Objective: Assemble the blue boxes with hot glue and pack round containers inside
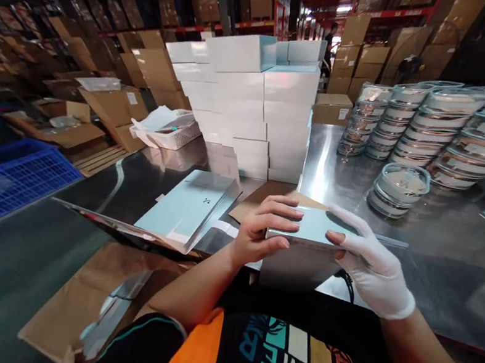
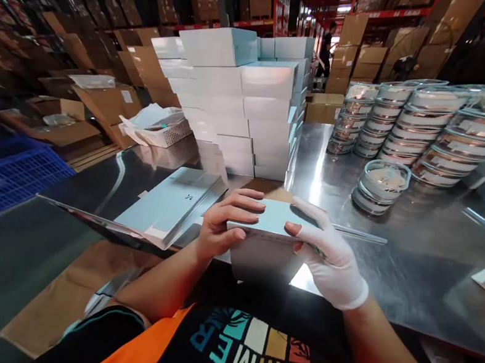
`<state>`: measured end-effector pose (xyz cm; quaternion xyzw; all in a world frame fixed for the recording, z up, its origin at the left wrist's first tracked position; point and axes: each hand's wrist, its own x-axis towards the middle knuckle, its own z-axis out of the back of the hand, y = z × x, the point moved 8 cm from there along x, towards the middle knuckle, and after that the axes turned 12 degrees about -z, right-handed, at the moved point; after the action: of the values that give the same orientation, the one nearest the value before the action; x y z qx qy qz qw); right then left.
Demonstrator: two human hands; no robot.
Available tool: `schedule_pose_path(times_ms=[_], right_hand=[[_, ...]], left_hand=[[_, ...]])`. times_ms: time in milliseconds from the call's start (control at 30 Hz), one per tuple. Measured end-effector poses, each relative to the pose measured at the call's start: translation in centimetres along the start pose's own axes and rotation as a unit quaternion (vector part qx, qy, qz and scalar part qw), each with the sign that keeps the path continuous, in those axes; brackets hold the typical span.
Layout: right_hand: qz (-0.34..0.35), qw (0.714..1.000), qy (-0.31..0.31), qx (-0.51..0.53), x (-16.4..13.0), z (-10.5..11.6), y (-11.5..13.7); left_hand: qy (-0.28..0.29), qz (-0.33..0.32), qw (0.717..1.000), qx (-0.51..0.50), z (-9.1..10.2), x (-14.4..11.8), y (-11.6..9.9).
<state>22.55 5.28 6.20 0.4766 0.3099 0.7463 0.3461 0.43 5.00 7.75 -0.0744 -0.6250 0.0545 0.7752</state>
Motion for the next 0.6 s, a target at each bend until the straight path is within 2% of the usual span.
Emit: schedule_pose_path(times_ms=[133,233,267,333,400,467,533,567,600], right_hand=[[0.019,1.000,0.009,0.004,0.2,0.2,0.2],[0.055,0.998,0.014,-0.023,0.3,0.0,0.4],[0.071,0.997,0.014,-0.038,0.3,-0.4,0.5],[0.108,0.992,0.006,-0.067,0.0,-1.4,0.7],[0.146,0.986,-0.002,-0.082,-0.2,-2.7,1.0],[0.165,0.983,0.020,-0.074,0.4,-3.7,0.8],[0.149,0.985,0.065,-0.064,2.3,-3.5,-0.6],[0.126,0.987,0.069,-0.073,3.8,-2.3,-1.9],[0.096,0.989,0.060,-0.093,5.6,-0.5,-3.7]], left_hand=[[0.006,-0.006,1.000,0.003,-0.2,-0.3,0.2],[0.018,0.008,1.000,-0.004,0.7,0.2,0.6],[0.040,0.023,0.999,0.001,0.8,0.7,0.7],[0.140,0.063,0.988,0.036,0.4,1.8,0.8],[0.275,0.103,0.952,0.086,-0.6,2.7,0.5],[0.377,0.131,0.909,0.117,-1.4,3.0,0.0],[0.414,0.146,0.889,0.133,-1.1,3.3,-0.4],[0.402,0.148,0.892,0.148,-0.4,3.5,-0.3],[0.359,0.150,0.905,0.171,0.9,3.9,0.0]])
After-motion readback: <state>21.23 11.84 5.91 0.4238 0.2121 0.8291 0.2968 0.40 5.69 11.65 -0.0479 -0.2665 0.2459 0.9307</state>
